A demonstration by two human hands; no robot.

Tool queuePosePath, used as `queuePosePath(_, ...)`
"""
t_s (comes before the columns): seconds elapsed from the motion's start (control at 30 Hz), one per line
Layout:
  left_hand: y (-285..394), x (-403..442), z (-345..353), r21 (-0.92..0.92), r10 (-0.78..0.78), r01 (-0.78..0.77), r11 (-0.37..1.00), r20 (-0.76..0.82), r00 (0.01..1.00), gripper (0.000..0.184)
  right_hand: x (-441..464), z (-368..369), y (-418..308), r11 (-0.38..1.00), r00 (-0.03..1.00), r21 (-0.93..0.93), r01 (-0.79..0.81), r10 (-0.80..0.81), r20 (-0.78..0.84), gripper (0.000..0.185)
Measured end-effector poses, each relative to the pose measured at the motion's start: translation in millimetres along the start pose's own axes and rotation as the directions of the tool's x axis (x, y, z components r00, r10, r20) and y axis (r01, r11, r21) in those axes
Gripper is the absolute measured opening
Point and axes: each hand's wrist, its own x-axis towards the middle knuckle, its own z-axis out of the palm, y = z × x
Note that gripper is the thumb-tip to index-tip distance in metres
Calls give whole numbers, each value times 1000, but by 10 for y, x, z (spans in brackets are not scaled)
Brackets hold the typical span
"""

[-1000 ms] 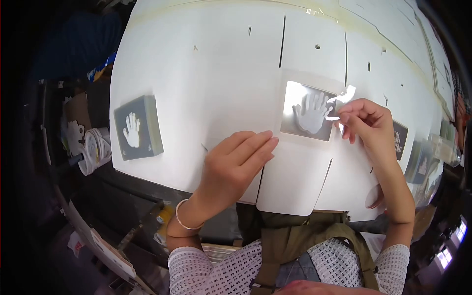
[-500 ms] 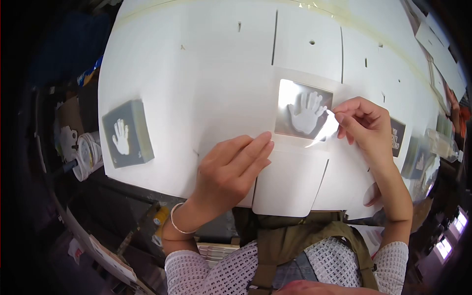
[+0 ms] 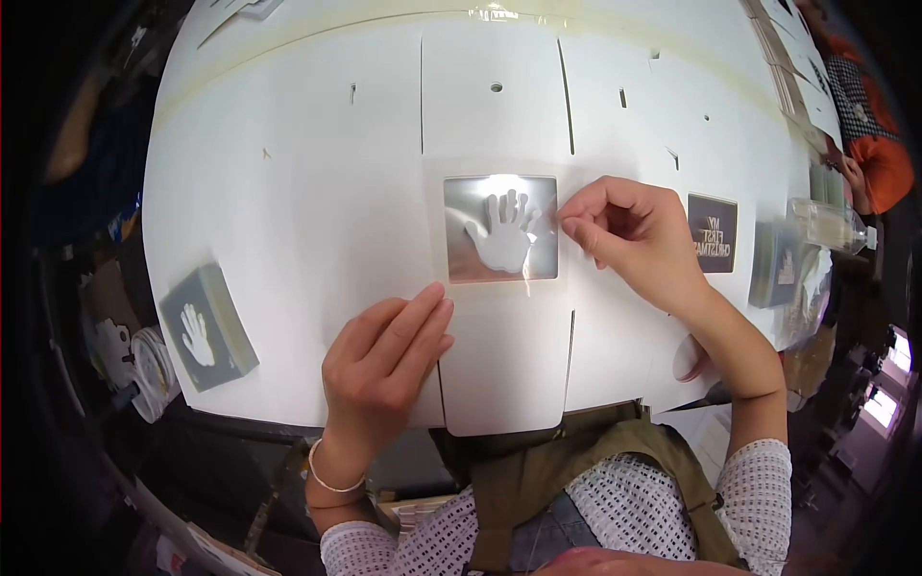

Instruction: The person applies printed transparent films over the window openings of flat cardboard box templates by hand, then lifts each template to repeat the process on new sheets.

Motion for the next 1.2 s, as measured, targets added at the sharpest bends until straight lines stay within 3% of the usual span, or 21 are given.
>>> queuePosePath(0.13, 5, 8, -5, 1, 6, -6, 1000, 6, 1000, 29, 3, -1, -10, 1000, 1000, -28, 5, -5, 7, 3)
queuePosePath(0.2, 16, 12, -13, 7, -3, 3, 1000, 19, 1000, 29, -11, 4, -7, 964, 991, -232, 130, -135, -5, 9)
queuePosePath(0.23, 27, 19, -18, 11, 4, -4, 1000, 21, 1000, 29, -20, 28, -38, 965, 990, -228, 132, -138, -11, 9)
queuePosePath(0.3, 60, 36, -31, -15, -40, 41, 999, 21, 999, 31, -42, 82, -129, 853, 909, -441, 277, -382, -168, 20)
queuePosePath(0.33, 68, 42, -36, -9, -32, 33, 999, 21, 999, 31, -43, 61, -104, 854, 905, -438, 281, -388, -175, 20)
queuePosePath(0.4, 78, 47, -39, -13, -34, 34, 999, 15, 999, 31, -43, -22, -3, 731, 911, -598, 329, -412, -2, 29)
queuePosePath(0.53, 119, 54, -69, 6, -17, 17, 1000, 19, 1000, 32, -144, -207, 0, 638, 862, -647, 417, -504, 58, 29)
queuePosePath(0.6, 176, 46, -81, 4, -50, 50, 999, 38, 998, 34, -304, -400, -129, 673, 849, -635, 381, -527, -49, 27)
queuePosePath(0.67, 203, 34, -87, -3, -59, 59, 998, 40, 997, 37, -541, -708, -129, 752, 899, -619, 226, -405, -164, 23)
queuePosePath(0.73, 222, 17, -124, -6, -72, 72, 997, 46, 996, 39, -769, -1069, 73, 777, 842, -624, 79, -387, -376, 19)
queuePosePath(0.8, 244, 12, -158, -45, -122, 126, 991, 74, 990, 39, -1024, -1505, 392, 774, 723, -632, -29, -421, -548, 18)
queuePosePath(0.83, 259, 17, -187, -46, -114, 117, 992, 70, 991, 39, -1144, -1724, 558, 773, 717, -633, -31, -424, -553, 18)
queuePosePath(0.9, 290, 42, -235, -40, -174, 179, 983, 99, 980, 36, -1422, -2095, 871, 802, 613, -524, -285, -268, -743, 21)
queuePosePath(1.03, 396, 127, -293, 16, -200, 199, 980, 73, 977, 32, -1691, -2436, 1312, 849, 557, -392, -354, -145, -818, 27)
queuePosePath(1.07, 419, 136, -297, 43, -209, 207, 977, 67, 976, 32, -1702, -2439, 1343, 853, 573, -421, -310, -186, -798, 30)
queuePosePath(1.13, 469, 175, -314, 66, -211, 207, 976, 70, 975, 31, -1675, -2452, 1322, 855, 623, -384, -348, -96, -777, 34)
queuePosePath(1.2, 527, 226, -320, 102, -211, 202, 974, 89, 973, 29, -1630, -2526, 1430, 899, 604, -324, -293, -88, -792, 28)
